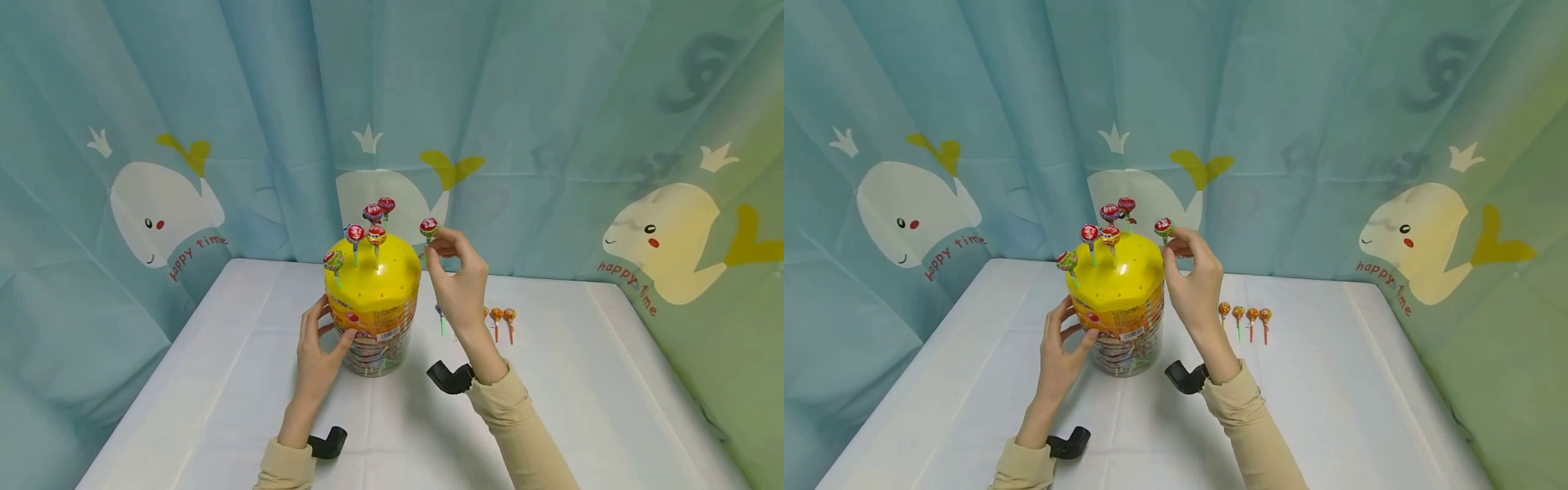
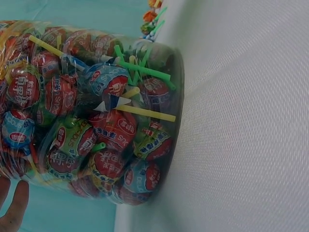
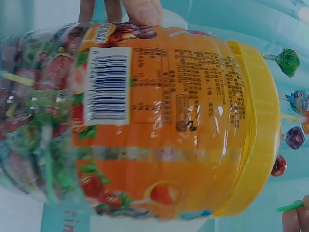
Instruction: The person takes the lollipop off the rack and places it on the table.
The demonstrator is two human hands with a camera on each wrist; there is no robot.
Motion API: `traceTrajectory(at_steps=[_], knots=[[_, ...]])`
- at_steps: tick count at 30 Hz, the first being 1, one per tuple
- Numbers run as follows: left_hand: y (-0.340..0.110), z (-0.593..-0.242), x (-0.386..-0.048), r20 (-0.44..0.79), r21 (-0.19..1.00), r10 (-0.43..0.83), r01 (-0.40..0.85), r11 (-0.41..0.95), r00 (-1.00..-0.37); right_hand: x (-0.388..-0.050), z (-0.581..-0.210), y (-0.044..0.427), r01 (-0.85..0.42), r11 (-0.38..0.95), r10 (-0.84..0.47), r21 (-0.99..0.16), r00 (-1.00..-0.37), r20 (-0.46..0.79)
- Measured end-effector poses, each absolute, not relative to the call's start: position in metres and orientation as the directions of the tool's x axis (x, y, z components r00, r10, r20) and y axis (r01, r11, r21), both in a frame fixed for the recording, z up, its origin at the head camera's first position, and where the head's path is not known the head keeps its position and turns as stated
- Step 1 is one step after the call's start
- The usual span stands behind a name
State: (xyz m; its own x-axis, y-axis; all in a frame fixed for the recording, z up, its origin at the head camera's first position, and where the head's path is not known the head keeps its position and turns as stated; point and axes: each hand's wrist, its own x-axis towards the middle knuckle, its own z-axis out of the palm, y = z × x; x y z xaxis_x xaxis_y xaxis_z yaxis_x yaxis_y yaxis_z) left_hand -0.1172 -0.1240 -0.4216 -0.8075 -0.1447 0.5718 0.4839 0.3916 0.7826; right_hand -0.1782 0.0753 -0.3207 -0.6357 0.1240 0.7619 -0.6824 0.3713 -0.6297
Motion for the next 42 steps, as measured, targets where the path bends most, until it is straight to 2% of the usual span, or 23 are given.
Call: traceTrajectory(at_steps=[15, 27, 35, 42], knots=[[-0.125, -0.423, -0.119, 0.599, 0.768, -0.154, 0.509, 0.388, -0.786, -0.155, -0.361, 0.1, -0.575, 0.383, 0.237, -0.723, -0.695, 0.679], [-0.124, -0.423, -0.118, 0.569, 0.79, -0.159, 0.482, 0.38, -0.807, -0.142, -0.406, 0.116, -0.405, 0.378, 0.307, -0.832, -0.793, 0.526], [-0.125, -0.425, -0.119, 0.581, 0.783, -0.156, 0.496, 0.377, -0.799, -0.136, -0.435, 0.123, -0.314, 0.39, 0.347, -0.866, -0.821, 0.454], [-0.125, -0.424, -0.118, 0.564, 0.793, -0.154, 0.481, 0.373, -0.811, -0.136, -0.457, 0.126, -0.19, 0.378, 0.366, -0.906, -0.868, 0.335]])
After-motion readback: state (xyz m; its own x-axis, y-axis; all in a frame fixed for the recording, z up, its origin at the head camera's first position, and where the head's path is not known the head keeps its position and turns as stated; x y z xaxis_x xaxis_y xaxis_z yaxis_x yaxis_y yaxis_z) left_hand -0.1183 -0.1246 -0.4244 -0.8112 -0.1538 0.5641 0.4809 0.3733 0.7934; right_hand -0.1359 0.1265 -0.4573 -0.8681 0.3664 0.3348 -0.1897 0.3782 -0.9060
